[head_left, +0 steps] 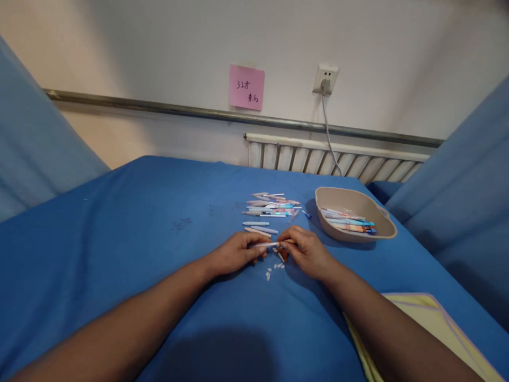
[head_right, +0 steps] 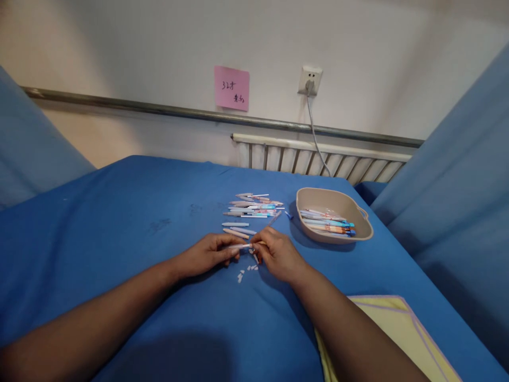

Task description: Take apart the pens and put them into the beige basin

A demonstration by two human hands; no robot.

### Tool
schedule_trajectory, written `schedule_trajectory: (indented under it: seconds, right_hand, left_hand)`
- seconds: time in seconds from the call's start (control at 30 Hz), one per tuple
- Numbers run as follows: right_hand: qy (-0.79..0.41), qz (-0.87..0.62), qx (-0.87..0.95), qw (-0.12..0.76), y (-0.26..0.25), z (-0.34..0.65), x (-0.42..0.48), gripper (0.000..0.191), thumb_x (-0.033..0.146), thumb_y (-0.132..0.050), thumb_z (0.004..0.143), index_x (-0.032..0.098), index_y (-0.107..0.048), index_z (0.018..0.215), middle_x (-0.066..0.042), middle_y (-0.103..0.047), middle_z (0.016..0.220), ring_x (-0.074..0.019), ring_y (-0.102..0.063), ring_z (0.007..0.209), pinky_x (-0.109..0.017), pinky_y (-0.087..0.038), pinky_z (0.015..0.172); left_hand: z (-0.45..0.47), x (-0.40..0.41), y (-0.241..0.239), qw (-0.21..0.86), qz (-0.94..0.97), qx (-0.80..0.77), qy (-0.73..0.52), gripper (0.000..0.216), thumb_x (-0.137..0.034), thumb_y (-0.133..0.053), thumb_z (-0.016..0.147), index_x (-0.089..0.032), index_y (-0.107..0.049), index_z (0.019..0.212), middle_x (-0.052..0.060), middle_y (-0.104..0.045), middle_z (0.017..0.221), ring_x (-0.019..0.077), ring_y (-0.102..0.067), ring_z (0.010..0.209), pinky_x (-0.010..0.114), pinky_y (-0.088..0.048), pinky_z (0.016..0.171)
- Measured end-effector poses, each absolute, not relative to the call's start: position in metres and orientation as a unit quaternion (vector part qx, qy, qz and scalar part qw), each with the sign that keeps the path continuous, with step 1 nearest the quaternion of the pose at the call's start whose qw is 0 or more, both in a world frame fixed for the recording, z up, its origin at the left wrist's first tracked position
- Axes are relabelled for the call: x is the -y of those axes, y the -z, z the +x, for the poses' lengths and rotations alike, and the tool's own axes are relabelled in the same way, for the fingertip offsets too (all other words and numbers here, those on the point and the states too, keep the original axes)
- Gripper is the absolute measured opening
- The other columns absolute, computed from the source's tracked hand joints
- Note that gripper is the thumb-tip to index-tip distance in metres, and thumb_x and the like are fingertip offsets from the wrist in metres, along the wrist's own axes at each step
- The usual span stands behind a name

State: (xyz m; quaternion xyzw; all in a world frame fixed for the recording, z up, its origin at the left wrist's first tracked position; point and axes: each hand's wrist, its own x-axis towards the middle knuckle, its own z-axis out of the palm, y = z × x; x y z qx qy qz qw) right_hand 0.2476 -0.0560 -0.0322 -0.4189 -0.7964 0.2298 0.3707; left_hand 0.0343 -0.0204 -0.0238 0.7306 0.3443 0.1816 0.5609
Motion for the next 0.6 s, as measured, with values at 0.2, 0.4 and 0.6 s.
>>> schedule_trajectory:
  seconds: [0.2,0.4,0.6]
  right_hand:
    - [-0.222,-0.399,0.812,0.365,0.0307,0.2414,0.0633,0.016,0.017,-0.049,0.086,0.02,-0.055,0.101,-0.005,-0.057,0.091,-0.0177,-0.055,0.084,-0.03,-0.044,0.074]
    - [-0.183,-0.409,0.828,0.337,0.0317,0.2441,0.0626,0.013,0.024,-0.046,0.091,0.02,-0.057,0.096,-0.006,-0.06,0.086,-0.0173,-0.056,0.079,-0.028,-0.043,0.07]
    - [-0.167,-0.446,0.836,0.272,0.0308,0.2447,0.0614,0.024,0.032,-0.041,0.094,0.02,-0.061,0.088,-0.004,-0.063,0.077,-0.0161,-0.058,0.07,-0.027,-0.042,0.066]
  left_hand:
    - [0.0364,0.0255,0.0212,0.589,0.715,-0.327,-0.187,0.032,-0.038,-0.056,0.084,-0.015,-0.065,0.104,0.003,-0.062,0.08,0.0096,-0.05,0.062,0.021,-0.043,0.058]
    - [0.0377,0.0277,0.0186,0.585,0.718,-0.327,-0.187,0.031,-0.039,-0.055,0.085,-0.015,-0.065,0.102,0.003,-0.062,0.08,0.0096,-0.051,0.063,0.02,-0.042,0.058]
    - [0.0373,0.0309,0.0179,0.534,0.748,-0.342,-0.197,0.029,-0.038,-0.053,0.086,-0.016,-0.061,0.104,0.001,-0.061,0.079,0.0097,-0.052,0.063,0.021,-0.043,0.06]
